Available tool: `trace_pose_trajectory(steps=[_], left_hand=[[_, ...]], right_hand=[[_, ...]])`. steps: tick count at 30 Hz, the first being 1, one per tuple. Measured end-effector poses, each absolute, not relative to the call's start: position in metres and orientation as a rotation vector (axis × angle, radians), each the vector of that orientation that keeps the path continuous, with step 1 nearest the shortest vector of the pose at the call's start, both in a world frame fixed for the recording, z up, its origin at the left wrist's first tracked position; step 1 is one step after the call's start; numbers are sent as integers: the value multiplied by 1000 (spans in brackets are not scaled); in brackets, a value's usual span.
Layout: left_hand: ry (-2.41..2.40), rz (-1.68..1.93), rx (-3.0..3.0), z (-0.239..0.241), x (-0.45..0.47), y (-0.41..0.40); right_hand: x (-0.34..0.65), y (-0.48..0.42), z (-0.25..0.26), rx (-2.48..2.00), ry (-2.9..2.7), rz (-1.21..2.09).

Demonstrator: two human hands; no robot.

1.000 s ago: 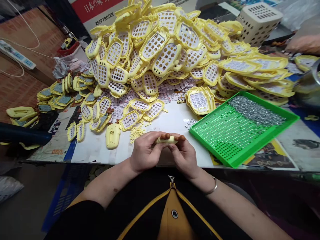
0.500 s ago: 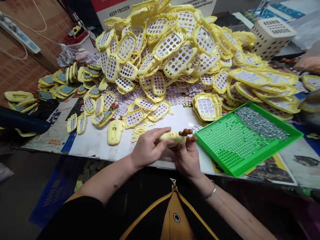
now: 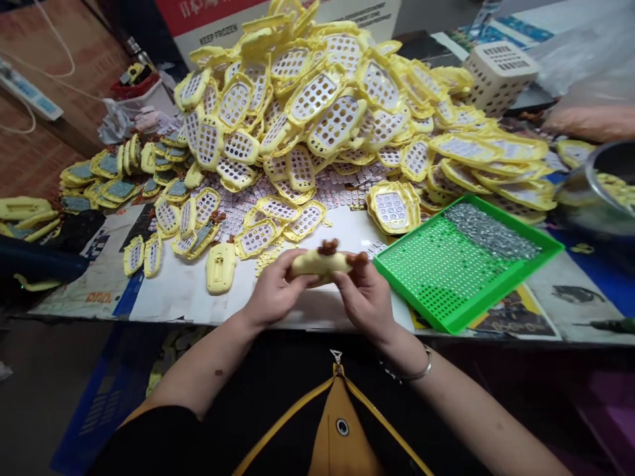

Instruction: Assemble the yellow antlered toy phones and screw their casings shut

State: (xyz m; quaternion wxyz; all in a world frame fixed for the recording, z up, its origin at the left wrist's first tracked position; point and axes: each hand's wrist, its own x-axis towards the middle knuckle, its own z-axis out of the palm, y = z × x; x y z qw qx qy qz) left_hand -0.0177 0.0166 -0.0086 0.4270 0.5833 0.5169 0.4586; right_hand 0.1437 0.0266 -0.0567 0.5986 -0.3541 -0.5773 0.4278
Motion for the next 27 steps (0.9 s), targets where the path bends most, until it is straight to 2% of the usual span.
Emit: trace_pose_trajectory(steps=[4, 9, 11, 18, 24, 27], left_hand=[[947, 1312, 754, -12, -26, 17], [928, 1382, 599, -16, -19, 16], [941, 1380, 579, -16, -16, 16], [932, 1332, 420, -14, -11, 17], [924, 1223, 423, -13, -4, 13], [970, 1256, 403, -14, -3, 13]], right_hand=[[144, 34, -22, -869, -1867, 423], [139, 32, -17, -1001, -2141, -30], [139, 32, -20, -1031, -2171, -31], [146, 28, -20, -1229, -2349, 292], [146, 24, -32, -1002, -2300, 193], [153, 25, -30, -1065, -2343, 222]])
